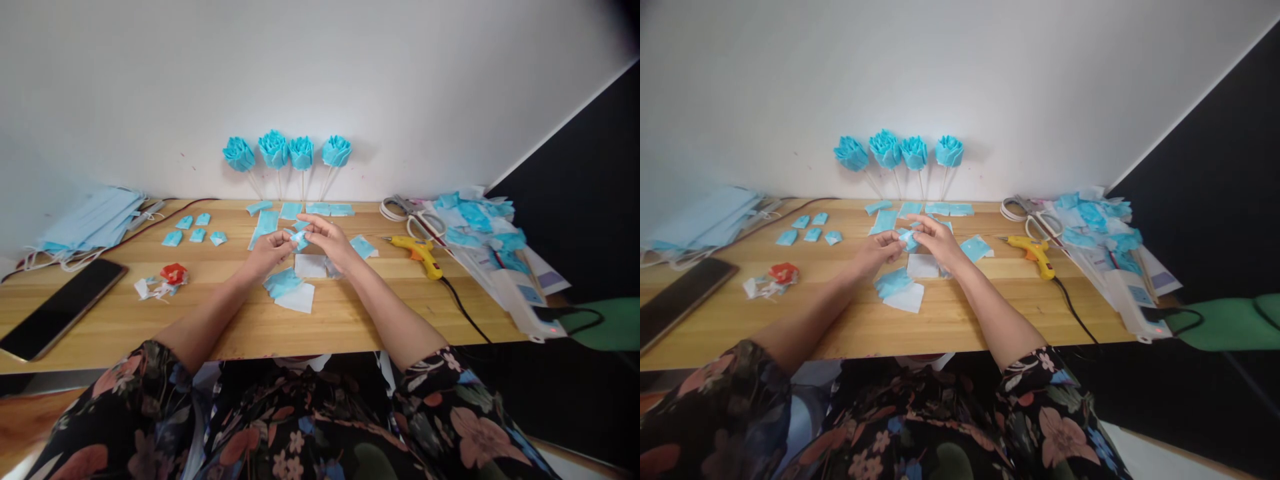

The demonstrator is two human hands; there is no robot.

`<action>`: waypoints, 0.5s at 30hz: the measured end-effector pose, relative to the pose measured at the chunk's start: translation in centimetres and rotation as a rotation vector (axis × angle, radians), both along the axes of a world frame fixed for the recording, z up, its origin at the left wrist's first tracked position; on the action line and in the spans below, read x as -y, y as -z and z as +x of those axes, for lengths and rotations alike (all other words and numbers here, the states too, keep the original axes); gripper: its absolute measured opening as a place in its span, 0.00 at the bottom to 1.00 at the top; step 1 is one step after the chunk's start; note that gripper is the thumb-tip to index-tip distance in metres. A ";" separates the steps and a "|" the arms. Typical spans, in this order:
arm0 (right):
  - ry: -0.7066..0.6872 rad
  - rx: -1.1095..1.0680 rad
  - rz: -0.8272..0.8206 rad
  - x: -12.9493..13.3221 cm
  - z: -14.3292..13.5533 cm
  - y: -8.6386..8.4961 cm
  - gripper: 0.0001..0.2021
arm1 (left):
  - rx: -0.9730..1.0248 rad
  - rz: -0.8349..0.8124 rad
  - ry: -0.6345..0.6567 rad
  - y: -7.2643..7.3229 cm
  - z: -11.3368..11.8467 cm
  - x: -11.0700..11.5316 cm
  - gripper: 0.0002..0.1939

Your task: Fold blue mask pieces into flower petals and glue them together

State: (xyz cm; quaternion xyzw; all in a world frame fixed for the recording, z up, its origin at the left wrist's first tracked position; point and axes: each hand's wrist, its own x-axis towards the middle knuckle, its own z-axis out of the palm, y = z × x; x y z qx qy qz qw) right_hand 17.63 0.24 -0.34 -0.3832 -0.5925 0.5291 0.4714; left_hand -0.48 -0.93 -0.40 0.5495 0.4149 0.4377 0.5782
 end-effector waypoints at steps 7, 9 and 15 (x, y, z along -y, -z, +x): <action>-0.038 -0.076 -0.070 -0.4 0.6 0.1 0.23 | 0.007 0.007 -0.057 0.3 -0.4 -0.2 0.14; -0.040 -0.066 -0.062 -0.3 0.4 0.0 0.23 | 0.008 0.008 -0.058 0.3 -0.4 -0.3 0.14; -0.051 -0.032 -0.033 0.4 -0.2 -0.2 0.24 | -0.003 0.022 -0.036 0.3 -0.2 -0.1 0.14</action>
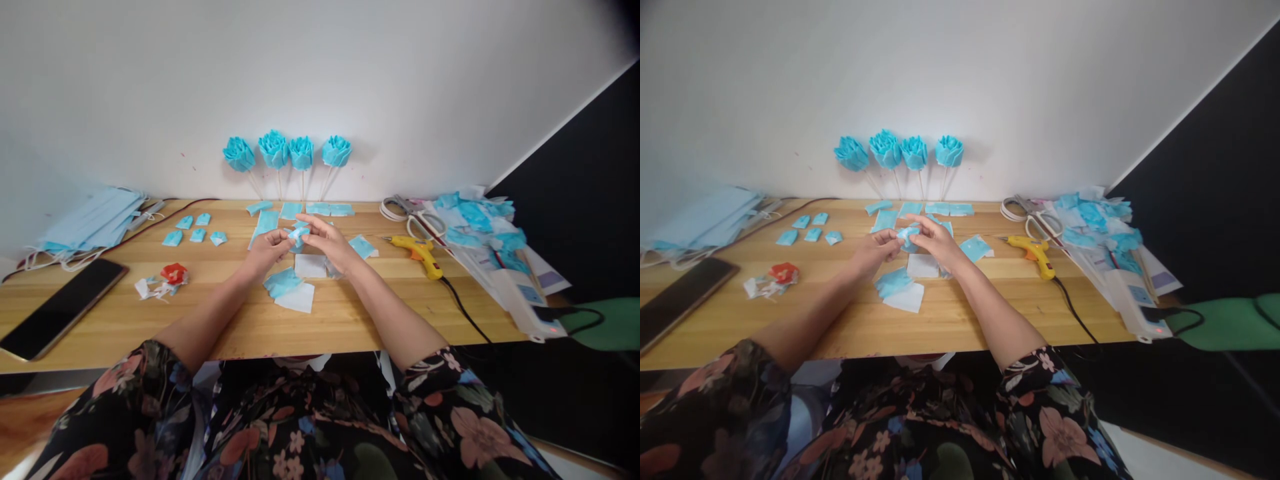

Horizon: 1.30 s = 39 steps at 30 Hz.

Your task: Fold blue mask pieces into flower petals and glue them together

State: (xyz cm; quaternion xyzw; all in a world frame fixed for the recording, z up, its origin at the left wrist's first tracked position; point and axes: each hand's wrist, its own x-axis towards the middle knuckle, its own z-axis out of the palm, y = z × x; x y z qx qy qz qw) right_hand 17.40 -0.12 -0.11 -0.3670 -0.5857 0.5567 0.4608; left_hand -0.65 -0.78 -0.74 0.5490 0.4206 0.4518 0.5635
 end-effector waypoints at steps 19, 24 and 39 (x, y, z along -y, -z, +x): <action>0.038 0.120 0.028 -0.2 0.0 0.3 0.28 | -0.042 -0.011 0.028 -0.8 0.5 0.3 0.16; 0.096 0.071 0.044 -0.7 0.5 0.0 0.27 | -0.055 0.007 0.034 -0.5 0.1 0.3 0.17; 0.003 0.041 0.012 -0.1 0.3 0.0 0.23 | -0.018 0.019 -0.015 -0.2 -0.1 -0.2 0.14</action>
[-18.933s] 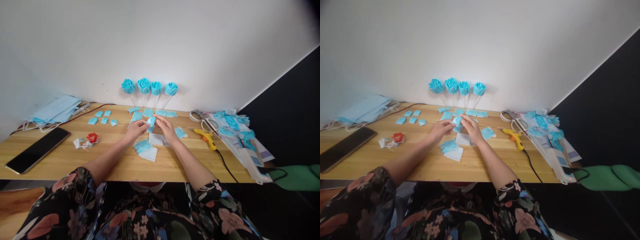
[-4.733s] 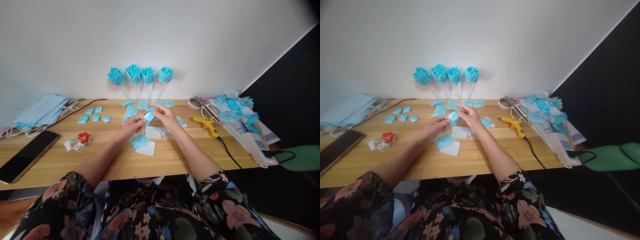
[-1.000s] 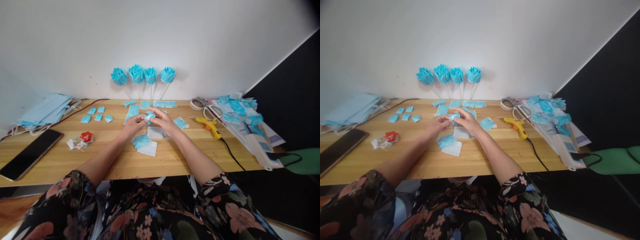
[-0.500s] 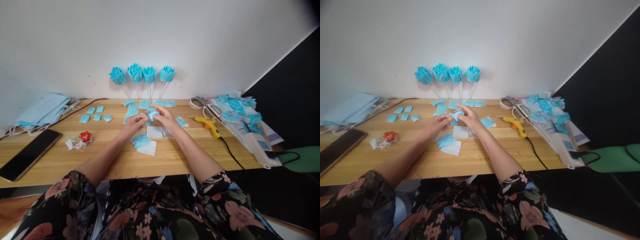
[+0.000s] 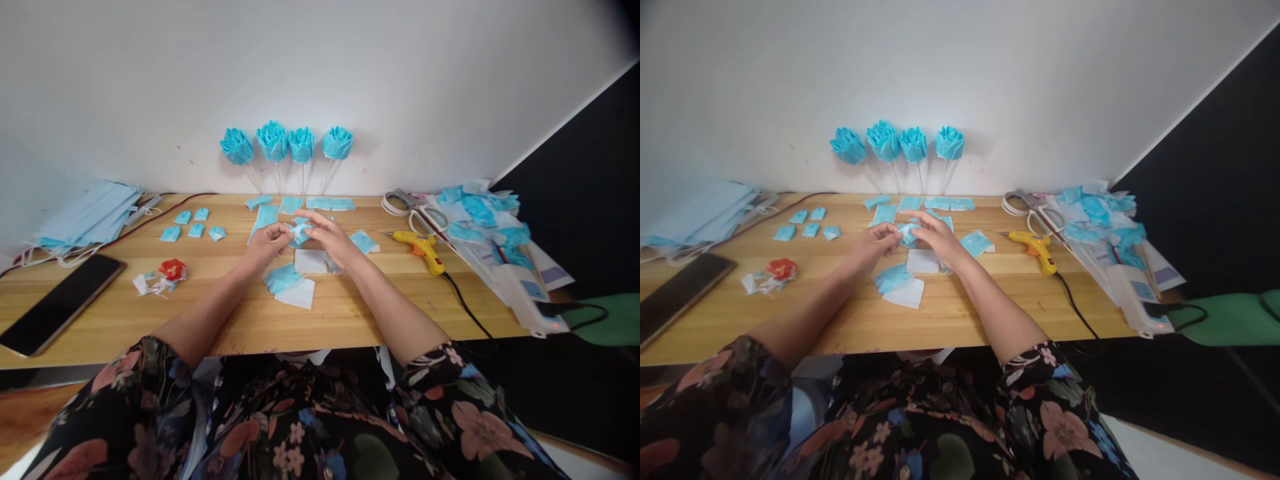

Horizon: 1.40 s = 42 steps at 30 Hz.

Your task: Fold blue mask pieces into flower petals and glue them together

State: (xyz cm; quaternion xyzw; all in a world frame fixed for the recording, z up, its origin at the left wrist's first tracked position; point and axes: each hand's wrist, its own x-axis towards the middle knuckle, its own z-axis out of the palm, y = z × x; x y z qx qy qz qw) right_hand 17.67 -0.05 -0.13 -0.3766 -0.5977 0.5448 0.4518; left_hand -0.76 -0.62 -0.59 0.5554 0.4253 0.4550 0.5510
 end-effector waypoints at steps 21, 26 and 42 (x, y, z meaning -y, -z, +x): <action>0.155 -0.057 -0.020 -0.8 0.3 0.3 0.24 | 0.115 -0.052 -0.002 0.7 -0.2 -0.3 0.12; 0.145 -0.056 -0.008 -0.7 0.1 0.3 0.25 | 0.043 -0.054 0.014 0.5 -0.2 -0.1 0.13; 0.097 -0.213 -0.135 -0.5 -0.1 0.1 0.22 | 0.076 -0.029 -0.062 0.0 -0.1 0.0 0.15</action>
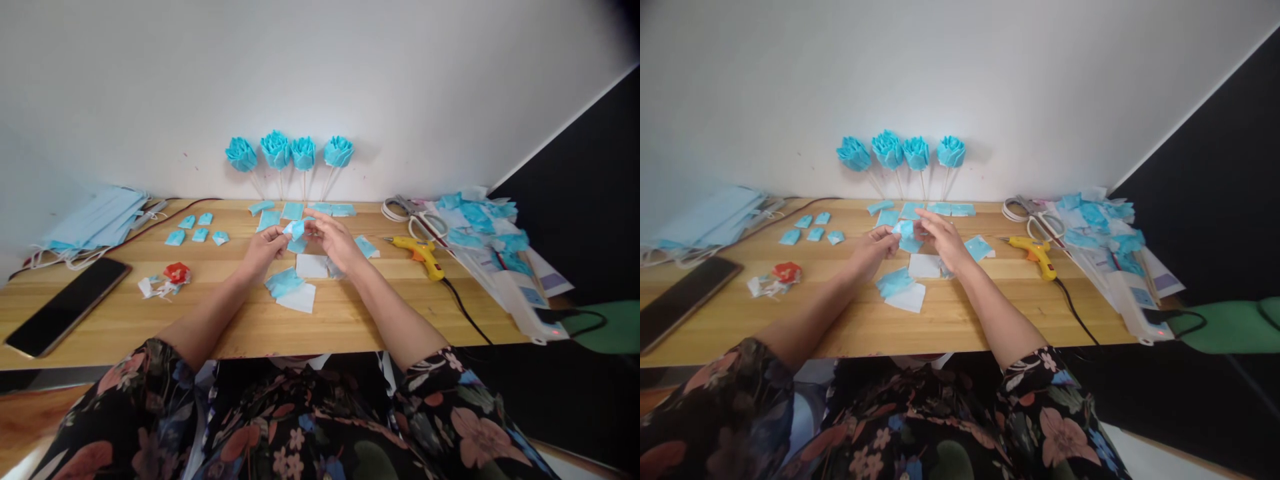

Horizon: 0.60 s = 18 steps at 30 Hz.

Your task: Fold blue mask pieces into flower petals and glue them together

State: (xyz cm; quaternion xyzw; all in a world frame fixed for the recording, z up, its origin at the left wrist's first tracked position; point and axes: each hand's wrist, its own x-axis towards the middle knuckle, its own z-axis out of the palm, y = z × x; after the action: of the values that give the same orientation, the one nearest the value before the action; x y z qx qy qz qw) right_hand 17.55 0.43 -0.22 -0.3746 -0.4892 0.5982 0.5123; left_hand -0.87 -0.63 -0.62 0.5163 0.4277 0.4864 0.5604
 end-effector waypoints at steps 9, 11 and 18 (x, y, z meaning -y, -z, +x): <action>0.030 0.174 0.032 0.3 -0.2 0.0 0.18 | 0.061 0.009 -0.019 0.5 -0.1 -0.3 0.16; 0.008 0.206 0.054 0.4 -0.4 0.0 0.16 | 0.053 0.009 -0.023 0.4 -0.1 -0.2 0.16; 0.008 0.296 0.092 0.6 -0.6 0.2 0.13 | 0.019 0.005 -0.017 0.3 0.1 -0.1 0.17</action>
State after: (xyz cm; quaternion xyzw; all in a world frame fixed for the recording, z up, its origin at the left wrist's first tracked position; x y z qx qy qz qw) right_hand 16.96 -0.12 -0.42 -0.4368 -0.5847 0.5115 0.4535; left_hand -0.78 -0.56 -0.95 0.5095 0.4256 0.4972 0.5587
